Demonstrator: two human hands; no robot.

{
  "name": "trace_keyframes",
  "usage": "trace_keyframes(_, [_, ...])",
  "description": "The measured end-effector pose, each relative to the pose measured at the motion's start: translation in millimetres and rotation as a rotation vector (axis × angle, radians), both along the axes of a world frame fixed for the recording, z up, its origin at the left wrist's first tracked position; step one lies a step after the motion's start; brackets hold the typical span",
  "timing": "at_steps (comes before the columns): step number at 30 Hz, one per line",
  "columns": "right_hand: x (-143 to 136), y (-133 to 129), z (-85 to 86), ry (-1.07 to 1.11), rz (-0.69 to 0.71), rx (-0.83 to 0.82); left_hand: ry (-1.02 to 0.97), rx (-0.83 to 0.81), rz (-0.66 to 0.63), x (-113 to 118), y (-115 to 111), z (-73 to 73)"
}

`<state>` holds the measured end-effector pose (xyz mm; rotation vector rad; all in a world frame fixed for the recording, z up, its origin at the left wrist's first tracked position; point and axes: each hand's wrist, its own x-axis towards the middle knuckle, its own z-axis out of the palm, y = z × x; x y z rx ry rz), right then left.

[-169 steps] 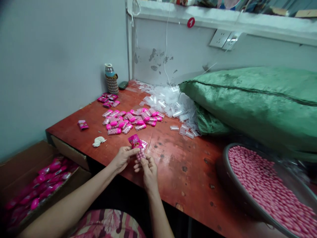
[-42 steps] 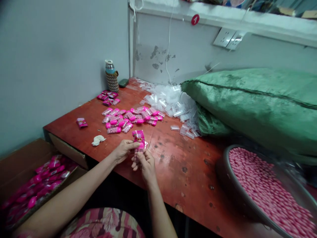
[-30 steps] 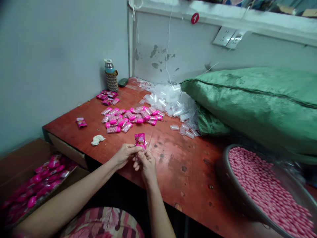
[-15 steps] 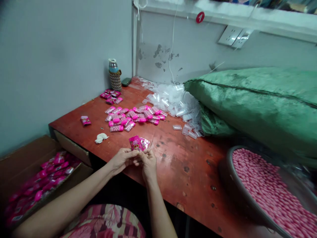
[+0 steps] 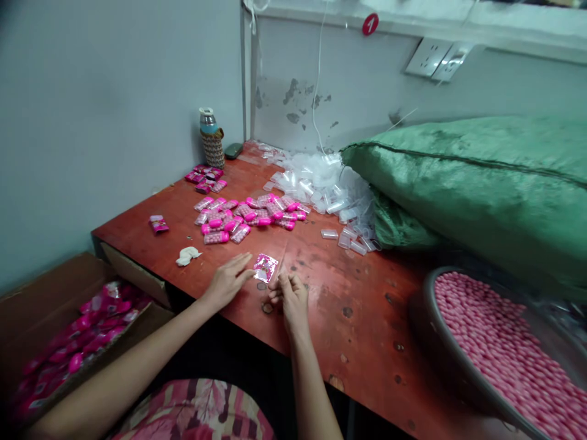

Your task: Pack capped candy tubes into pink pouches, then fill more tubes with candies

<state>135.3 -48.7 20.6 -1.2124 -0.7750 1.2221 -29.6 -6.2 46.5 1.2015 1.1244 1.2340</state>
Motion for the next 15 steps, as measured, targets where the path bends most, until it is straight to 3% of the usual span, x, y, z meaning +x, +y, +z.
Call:
trace_keyframes(3, [-0.7, -4.6, -2.2, -0.033, 0.004, -0.028, 0.199, 0.108, -0.097, 25.1, 20.0, -20.6])
trace_keyframes(7, [2.8, -5.5, -4.2, -0.073, -0.024, -0.059, 0.365, 0.241, -0.139, 31.1, 27.0, -42.0])
trace_keyframes(12, [-0.3, 7.3, -6.5, -0.221, -0.082, 0.023, 0.410, 0.332, -0.136, 29.2, 24.7, -47.0])
trace_keyframes(15, [-6.7, 18.2, -7.4, -0.285, -0.171, 0.117, 0.530, 0.488, -0.151, 28.7, 19.6, -46.5])
